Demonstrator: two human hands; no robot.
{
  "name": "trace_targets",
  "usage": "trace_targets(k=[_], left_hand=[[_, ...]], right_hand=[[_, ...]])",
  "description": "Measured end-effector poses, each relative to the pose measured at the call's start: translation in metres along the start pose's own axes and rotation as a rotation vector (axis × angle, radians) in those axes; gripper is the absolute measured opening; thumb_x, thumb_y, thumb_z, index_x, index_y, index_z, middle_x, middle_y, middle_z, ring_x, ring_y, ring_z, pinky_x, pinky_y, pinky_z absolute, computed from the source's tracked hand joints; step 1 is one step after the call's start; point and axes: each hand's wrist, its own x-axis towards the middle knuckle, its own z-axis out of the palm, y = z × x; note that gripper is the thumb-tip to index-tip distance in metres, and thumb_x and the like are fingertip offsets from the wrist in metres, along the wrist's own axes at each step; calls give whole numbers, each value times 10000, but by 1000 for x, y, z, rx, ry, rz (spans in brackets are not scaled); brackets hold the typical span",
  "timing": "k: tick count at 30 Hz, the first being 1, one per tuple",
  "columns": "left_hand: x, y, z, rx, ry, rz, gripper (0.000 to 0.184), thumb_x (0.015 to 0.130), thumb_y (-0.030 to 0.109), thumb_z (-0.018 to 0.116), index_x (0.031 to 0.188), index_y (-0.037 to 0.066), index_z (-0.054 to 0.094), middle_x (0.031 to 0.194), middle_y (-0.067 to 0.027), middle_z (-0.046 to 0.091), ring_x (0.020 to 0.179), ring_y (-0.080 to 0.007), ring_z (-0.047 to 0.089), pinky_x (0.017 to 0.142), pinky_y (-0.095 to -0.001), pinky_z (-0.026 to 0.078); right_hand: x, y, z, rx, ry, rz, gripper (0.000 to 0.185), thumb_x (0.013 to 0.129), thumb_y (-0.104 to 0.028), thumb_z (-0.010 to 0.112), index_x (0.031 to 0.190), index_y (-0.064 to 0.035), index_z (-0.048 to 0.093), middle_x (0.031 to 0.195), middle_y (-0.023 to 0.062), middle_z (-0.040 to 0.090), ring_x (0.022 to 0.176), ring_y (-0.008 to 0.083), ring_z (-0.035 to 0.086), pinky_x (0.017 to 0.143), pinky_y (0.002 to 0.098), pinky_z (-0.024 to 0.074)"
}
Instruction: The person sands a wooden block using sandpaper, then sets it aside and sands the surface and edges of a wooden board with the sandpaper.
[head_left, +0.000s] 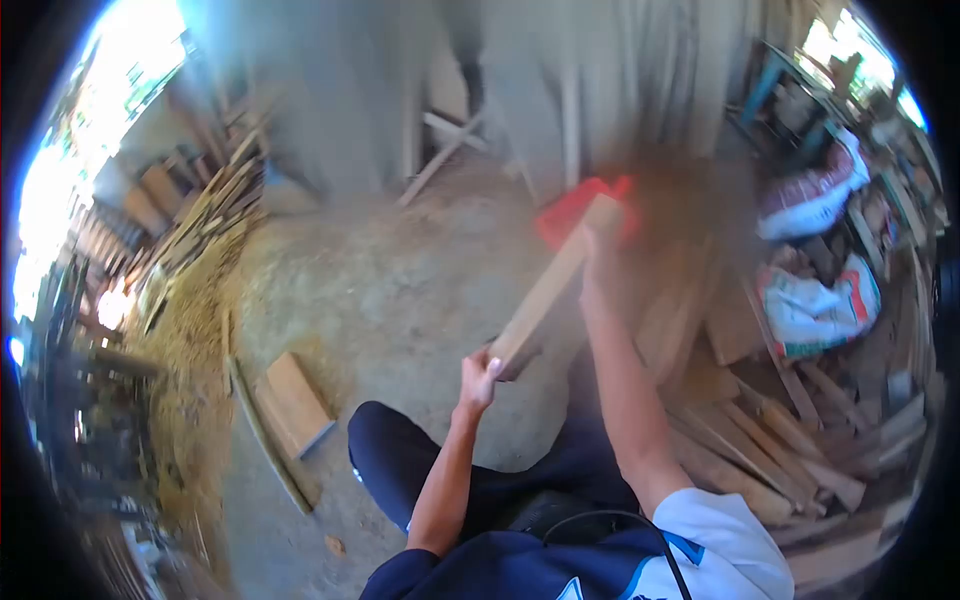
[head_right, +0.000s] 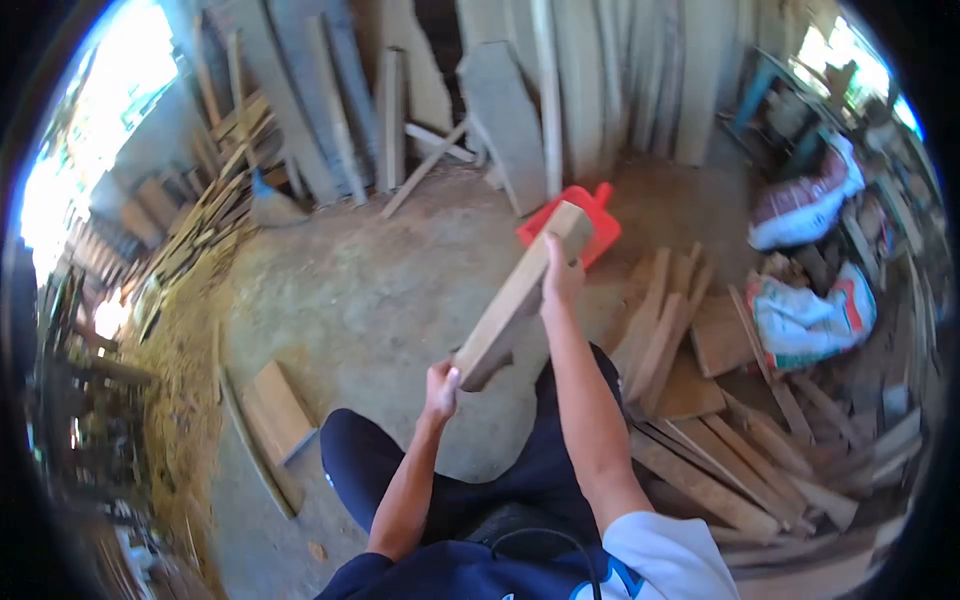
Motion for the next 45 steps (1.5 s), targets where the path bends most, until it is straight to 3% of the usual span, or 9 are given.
trace_targets(k=[4,8,15,25,29,33,41,43,45], left_hand=[[-3,108,27,246,-137,-118,455,694,255,870,956,-64,677,848,-129,723,788,-208,686,700,-353,539],[-7,78,47,396,-83,-24,428,708,247,842,975,-44,677,819,-120,698,740,-114,618,690,-315,523],[54,98,60,-304,-135,-193,436,752,230,804,1059,-58,694,889,-71,710,805,-140,634,747,-286,509],[143,66,196,-248,-320,-305,657,853,471,721,1144,-116,674,1025,-119,719,959,-192,648,833,-323,516],[122,10,171,-209,-155,-626,729,904,594,618,1174,-81,676,1005,-111,717,906,-208,670,826,-351,550],[113,-36,113,183,-56,-372,545,896,459,687,1119,-38,722,794,-40,696,654,-125,638,603,-289,540],[115,-49,42,432,-64,-238,372,847,373,702,1070,80,756,889,-132,758,776,-177,705,727,-353,530],[118,-49,33,552,-109,-354,368,875,420,685,1079,125,767,878,-105,755,739,-170,668,689,-363,498],[116,-30,27,570,-129,-297,375,874,435,669,1070,130,765,917,-132,748,772,-236,690,737,-381,520]], right_hand=[[9,-9,-24,-121,94,133,964,709,-543,790,1356,96,468,1368,231,527,1217,326,544,1020,415,429],[-8,-43,-31,-40,5,224,900,745,-560,778,1351,37,483,1314,169,558,1181,285,569,1009,401,445],[-31,-55,-73,187,-526,335,655,897,-478,681,1379,-73,500,1274,76,624,1133,214,606,986,396,461],[18,-88,-137,-228,5,99,550,842,-381,772,1227,-16,625,1166,124,674,1017,228,659,881,375,518],[74,-37,-225,-192,231,246,536,799,-372,807,1153,5,667,1095,131,696,1006,228,659,858,366,510],[120,14,-311,-355,320,169,577,799,-397,791,1149,45,673,1055,159,706,993,251,654,866,364,500],[161,87,-410,-986,212,233,610,922,-443,585,1196,99,638,1185,231,676,1107,299,638,954,386,471],[150,60,-385,-793,103,248,635,948,-493,520,1200,77,643,1194,223,675,1102,331,647,954,419,496],[179,76,-398,-1314,102,160,674,970,-526,475,1191,90,638,1134,263,680,1086,389,645,939,464,497]])
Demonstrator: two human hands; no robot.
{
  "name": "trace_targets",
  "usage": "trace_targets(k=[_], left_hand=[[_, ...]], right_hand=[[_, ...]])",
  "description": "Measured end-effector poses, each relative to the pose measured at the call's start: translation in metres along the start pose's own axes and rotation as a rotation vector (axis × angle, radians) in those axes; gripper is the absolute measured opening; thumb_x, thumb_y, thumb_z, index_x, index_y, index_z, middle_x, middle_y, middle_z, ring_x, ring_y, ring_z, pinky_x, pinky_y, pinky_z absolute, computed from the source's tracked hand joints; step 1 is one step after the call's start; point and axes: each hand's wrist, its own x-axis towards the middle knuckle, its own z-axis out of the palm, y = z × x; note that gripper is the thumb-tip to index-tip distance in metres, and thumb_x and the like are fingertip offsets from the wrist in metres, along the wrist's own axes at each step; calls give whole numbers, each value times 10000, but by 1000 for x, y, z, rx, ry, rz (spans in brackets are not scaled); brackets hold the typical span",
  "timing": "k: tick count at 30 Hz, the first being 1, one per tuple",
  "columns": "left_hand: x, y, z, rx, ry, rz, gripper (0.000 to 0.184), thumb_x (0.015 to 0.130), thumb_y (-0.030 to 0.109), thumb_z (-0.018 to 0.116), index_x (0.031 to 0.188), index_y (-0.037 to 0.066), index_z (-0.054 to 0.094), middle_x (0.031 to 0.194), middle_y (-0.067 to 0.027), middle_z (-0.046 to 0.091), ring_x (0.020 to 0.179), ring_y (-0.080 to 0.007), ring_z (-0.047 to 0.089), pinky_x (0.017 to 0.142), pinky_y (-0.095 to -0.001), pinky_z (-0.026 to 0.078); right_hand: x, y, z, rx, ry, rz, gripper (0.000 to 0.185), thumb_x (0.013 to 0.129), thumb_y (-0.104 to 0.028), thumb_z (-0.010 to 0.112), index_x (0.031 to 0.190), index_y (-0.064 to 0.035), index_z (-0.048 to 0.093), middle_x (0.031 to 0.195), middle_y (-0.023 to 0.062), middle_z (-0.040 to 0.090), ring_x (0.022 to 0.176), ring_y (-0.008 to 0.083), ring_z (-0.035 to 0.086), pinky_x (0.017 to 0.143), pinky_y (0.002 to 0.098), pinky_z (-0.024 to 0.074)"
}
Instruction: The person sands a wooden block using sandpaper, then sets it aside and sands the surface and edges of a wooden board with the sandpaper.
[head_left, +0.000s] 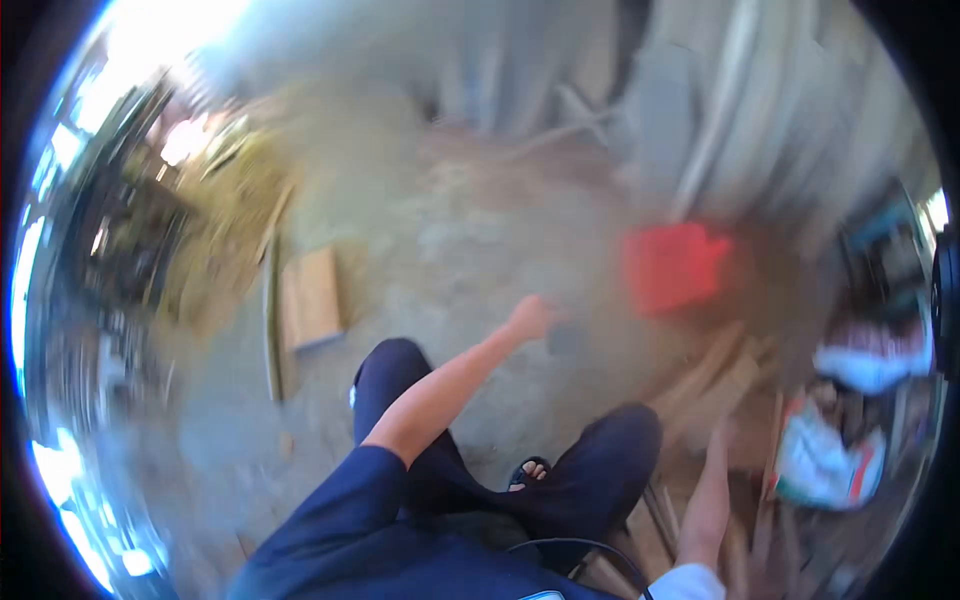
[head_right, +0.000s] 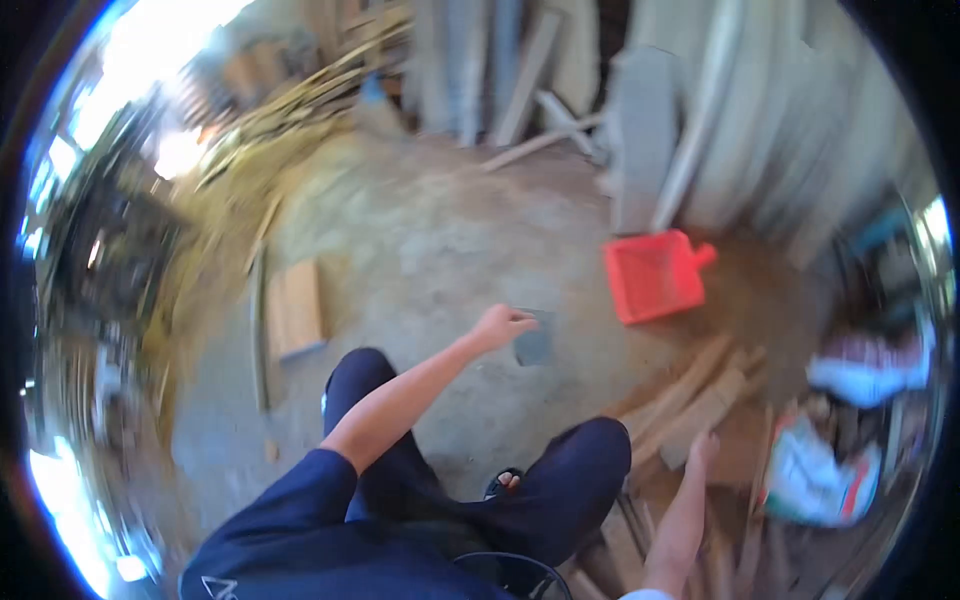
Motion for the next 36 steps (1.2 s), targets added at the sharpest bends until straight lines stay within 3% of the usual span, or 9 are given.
trace_targets(k=[5,12,17,18,21,23,27,31,36], left_hand=[[-30,32,-38,-200,63,24,419,866,443,649,1062,88,755,980,-181,732,868,-350,691,807,-400,539],[-36,16,-88,-482,223,42,333,863,283,700,1111,64,737,1036,-173,737,930,-236,706,865,-338,533],[-58,-2,-145,-683,364,232,314,880,118,693,1183,34,708,1096,-98,736,953,-123,661,876,-292,524],[-67,-16,-148,-767,338,191,309,890,106,683,1189,32,705,1099,-80,730,967,-109,646,887,-289,517],[-91,-52,-170,-891,313,138,298,926,87,655,1217,37,693,1106,-33,704,992,-77,607,914,-281,491],[-101,-78,-166,-782,292,126,295,924,88,660,1212,32,694,1092,-38,705,983,-82,603,906,-276,486],[-115,-137,-133,-855,211,69,180,918,79,663,1075,14,722,1030,-29,705,954,-85,591,877,-269,479],[-120,-181,-110,-918,260,41,108,916,73,666,989,12,717,990,-20,705,947,-83,598,879,-271,481],[-143,-250,-121,-707,397,37,155,865,97,732,997,42,671,1037,-43,685,994,-125,603,876,-304,491]], right_hand=[[-7,-10,7,47,12,6,665,999,-478,391,1248,106,588,1299,287,587,1193,420,572,1022,484,438],[-35,-26,5,93,-43,253,598,963,-415,440,1238,87,612,1276,256,618,1186,397,587,1018,469,461],[-19,-99,13,-319,388,-482,543,993,-425,451,1231,27,634,1241,267,623,1108,425,605,934,488,492],[-43,-143,15,-177,324,-735,551,998,-445,451,1262,6,627,1232,272,626,1135,395,600,979,463,461],[-99,-260,60,427,-354,-526,537,1014,-431,459,1378,-44,537,1339,145,600,1168,289,610,985,437,451],[-179,-335,77,385,-756,-627,580,994,-394,524,1438,-27,454,1449,105,516,1238,281,560,893,406,509],[-300,-401,150,42,-1003,-732,689,918,-404,672,1438,-15,443,1357,126,574,1180,225,587,869,358,519],[-367,-424,206,-30,-1283,-571,493,881,-311,745,1259,-21,619,1149,110,689,957,173,668,829,313,515],[-393,-414,271,104,-1183,-894,301,890,-203,726,1109,1,700,991,51,724,881,142,655,807,313,516]])
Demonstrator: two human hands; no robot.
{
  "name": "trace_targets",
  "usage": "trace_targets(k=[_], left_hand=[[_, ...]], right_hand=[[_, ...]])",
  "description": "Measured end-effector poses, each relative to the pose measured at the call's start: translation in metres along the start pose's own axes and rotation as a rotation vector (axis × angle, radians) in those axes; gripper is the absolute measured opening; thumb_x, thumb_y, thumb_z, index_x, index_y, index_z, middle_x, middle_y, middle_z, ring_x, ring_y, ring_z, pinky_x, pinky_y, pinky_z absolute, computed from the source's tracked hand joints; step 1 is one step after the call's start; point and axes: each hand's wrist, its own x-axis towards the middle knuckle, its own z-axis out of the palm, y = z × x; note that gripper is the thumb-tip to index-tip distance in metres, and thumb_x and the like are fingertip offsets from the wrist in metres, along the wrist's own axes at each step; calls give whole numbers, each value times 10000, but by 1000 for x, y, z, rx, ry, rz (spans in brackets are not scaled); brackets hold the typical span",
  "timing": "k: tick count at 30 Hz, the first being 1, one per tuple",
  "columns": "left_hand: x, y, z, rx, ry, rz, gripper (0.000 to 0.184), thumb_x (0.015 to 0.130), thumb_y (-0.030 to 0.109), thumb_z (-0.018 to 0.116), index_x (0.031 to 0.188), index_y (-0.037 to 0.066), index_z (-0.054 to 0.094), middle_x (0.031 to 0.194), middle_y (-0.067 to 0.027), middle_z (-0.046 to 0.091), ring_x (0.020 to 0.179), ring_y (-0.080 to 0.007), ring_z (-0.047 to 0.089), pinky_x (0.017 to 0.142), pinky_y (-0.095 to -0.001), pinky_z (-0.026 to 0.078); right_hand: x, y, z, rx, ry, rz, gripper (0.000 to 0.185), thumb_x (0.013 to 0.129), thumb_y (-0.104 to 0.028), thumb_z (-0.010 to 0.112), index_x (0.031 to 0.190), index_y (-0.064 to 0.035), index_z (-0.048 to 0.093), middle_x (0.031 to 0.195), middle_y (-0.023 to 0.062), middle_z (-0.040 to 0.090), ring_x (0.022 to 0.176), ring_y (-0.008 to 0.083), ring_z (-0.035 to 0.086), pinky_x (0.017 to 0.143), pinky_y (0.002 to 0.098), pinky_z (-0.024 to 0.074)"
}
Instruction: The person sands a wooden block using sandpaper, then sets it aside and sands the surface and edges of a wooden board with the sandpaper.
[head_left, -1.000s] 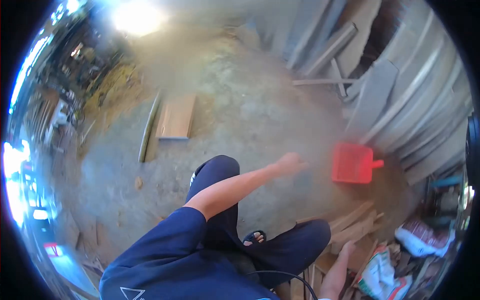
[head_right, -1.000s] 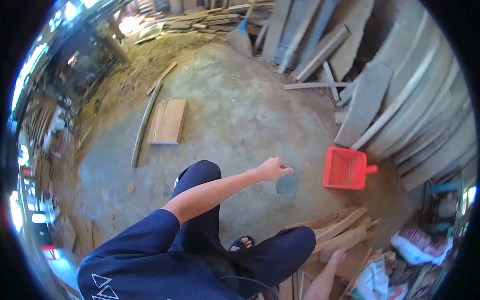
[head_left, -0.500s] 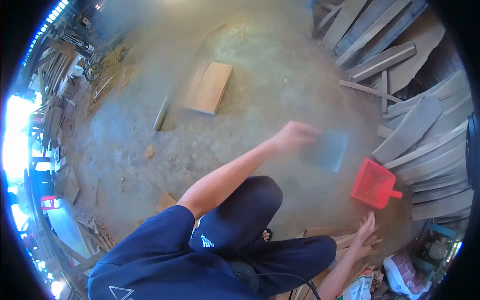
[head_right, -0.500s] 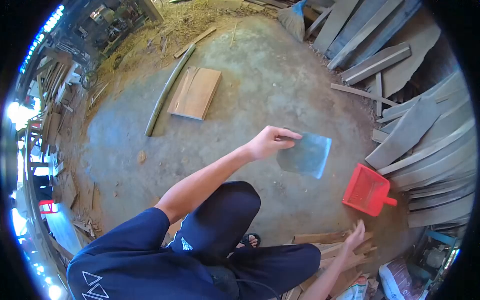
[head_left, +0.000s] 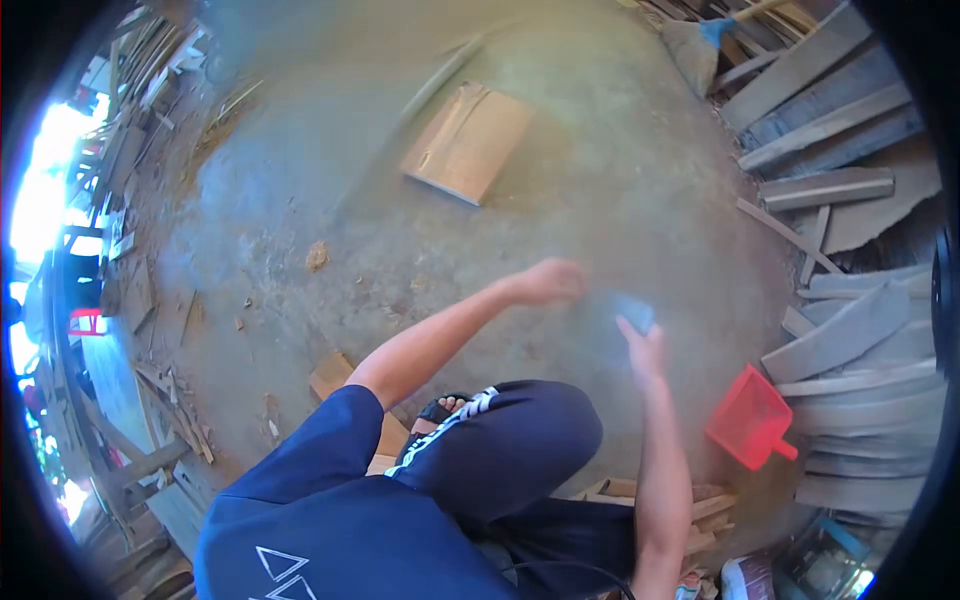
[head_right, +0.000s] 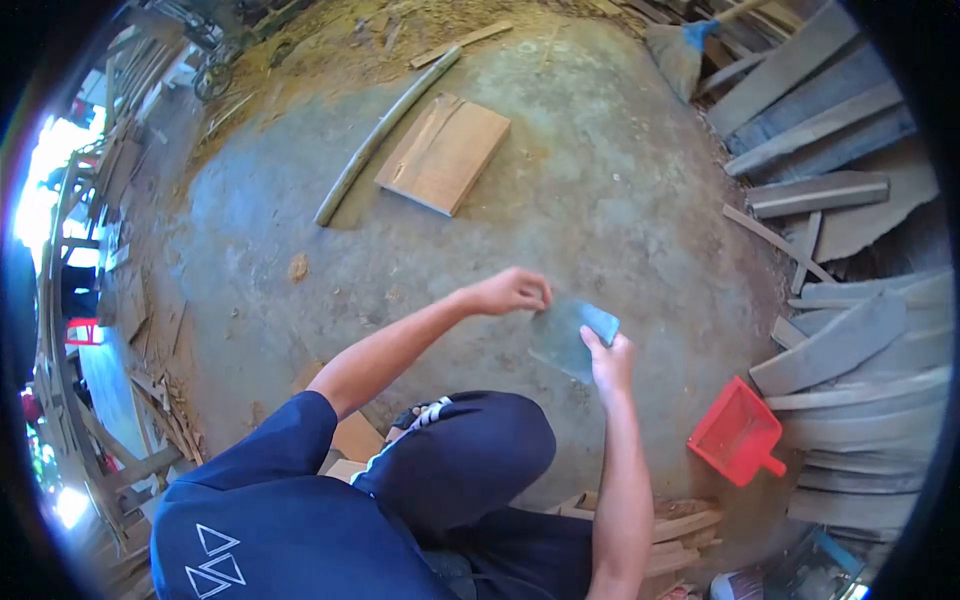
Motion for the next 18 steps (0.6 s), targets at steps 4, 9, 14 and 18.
trace_targets(k=[4,9,14,18], left_hand=[[-21,-4,-159,98,688,-471,542,710,312,872,1068,5,606,1039,-97,637,929,-182,604,831,-340,504],[-71,-58,-274,365,1310,-808,1041,613,548,885,1342,-71,475,1272,-223,586,1248,-327,543,1009,-408,477],[-62,-39,-265,579,1285,-933,1154,573,686,831,1385,-42,452,1377,-228,527,1308,-374,487,1045,-471,446],[-45,-42,-248,491,1138,-886,1303,563,734,802,1484,-41,303,1551,-200,270,1420,-367,328,1137,-487,332]], right_hand=[[-25,-23,-13,-187,113,-52,290,890,-189,719,1068,38,701,971,65,727,875,133,638,823,308,504],[-91,-33,-60,-198,298,-87,316,912,-204,696,1103,47,678,1027,103,717,933,174,647,888,342,490],[-158,14,-103,-363,472,99,321,914,-222,699,1077,53,677,1014,123,712,934,212,652,878,364,491],[-196,29,-108,-445,540,175,339,927,-253,687,1068,55,677,1014,145,711,921,240,660,861,379,493]])
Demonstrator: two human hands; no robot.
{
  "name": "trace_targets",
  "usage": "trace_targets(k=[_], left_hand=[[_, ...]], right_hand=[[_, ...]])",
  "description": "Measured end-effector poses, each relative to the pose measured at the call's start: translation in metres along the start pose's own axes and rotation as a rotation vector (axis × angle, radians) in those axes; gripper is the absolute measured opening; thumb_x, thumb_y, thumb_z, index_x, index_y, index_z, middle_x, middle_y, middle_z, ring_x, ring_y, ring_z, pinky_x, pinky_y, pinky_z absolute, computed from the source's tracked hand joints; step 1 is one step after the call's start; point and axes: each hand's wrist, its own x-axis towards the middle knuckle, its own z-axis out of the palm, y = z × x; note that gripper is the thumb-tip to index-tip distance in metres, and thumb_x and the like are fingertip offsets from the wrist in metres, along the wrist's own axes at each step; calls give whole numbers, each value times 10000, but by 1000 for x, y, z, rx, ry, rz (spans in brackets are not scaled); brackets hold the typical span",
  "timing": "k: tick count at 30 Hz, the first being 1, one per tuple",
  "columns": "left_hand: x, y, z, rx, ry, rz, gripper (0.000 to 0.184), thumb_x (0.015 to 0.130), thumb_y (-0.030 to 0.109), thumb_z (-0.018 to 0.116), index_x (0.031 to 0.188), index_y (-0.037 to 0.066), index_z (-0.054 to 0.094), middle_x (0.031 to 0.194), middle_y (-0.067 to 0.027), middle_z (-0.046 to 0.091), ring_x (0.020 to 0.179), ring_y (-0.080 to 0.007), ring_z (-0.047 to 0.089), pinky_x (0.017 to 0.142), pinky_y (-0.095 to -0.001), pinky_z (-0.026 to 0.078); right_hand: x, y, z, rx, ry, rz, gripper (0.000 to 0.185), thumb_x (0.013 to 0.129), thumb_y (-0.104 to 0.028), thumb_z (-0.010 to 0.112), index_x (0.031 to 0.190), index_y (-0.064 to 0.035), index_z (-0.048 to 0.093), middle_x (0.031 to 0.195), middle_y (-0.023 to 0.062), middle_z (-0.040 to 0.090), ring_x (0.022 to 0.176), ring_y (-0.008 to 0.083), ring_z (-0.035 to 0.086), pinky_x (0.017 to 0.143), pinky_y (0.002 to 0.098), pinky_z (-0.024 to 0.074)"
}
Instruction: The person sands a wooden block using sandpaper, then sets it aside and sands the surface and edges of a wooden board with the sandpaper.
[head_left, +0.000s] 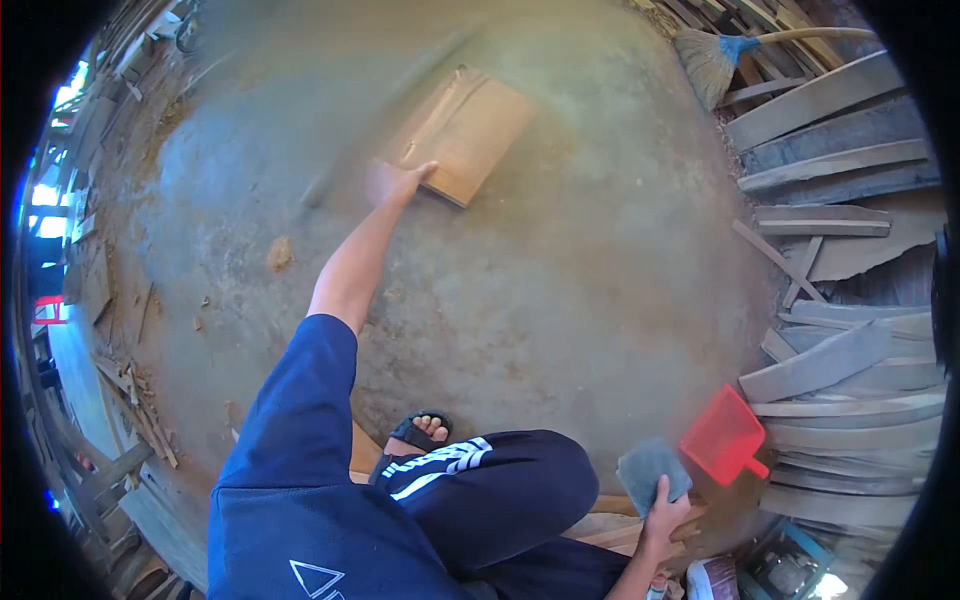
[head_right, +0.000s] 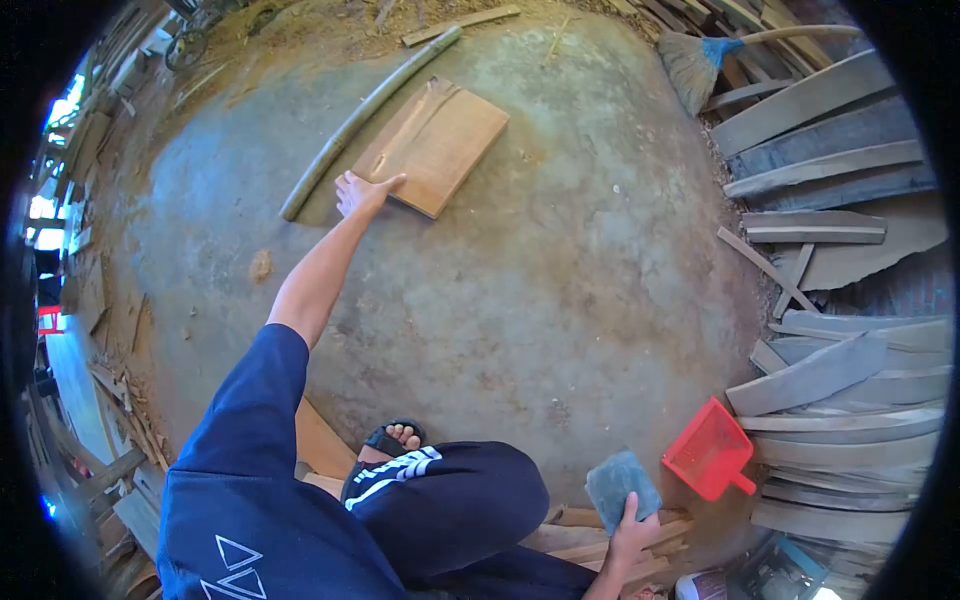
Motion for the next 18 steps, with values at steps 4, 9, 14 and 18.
trace_targets(k=[4,9,14,18], left_hand=[[9,14,15,-44,-70,-4,1276,547,657,846,1482,-24,306,1528,-220,302,1410,-372,333,1143,-491,317],[10,14,18,-132,-46,-28,1253,528,562,901,1478,-2,310,1498,-245,342,1398,-378,340,1150,-496,299],[-12,3,36,-238,201,-126,1243,509,466,957,1475,20,314,1468,-271,381,1385,-384,347,1158,-501,281],[-21,4,32,-106,206,-86,1292,522,531,934,1514,33,272,1505,-297,329,1422,-390,294,1176,-521,233]], right_hand=[[-13,8,0,-12,22,3,341,938,-259,672,1074,53,678,1024,161,711,929,250,664,855,383,494],[-26,-28,5,-30,38,-41,299,930,-221,681,1054,51,687,963,146,725,866,221,677,805,359,511],[-21,-25,5,16,69,-97,263,924,-210,683,1015,36,704,896,131,735,802,212,689,761,362,521],[-14,-27,2,-84,107,-192,262,917,-213,686,1008,32,706,891,135,738,797,214,697,754,355,522]])
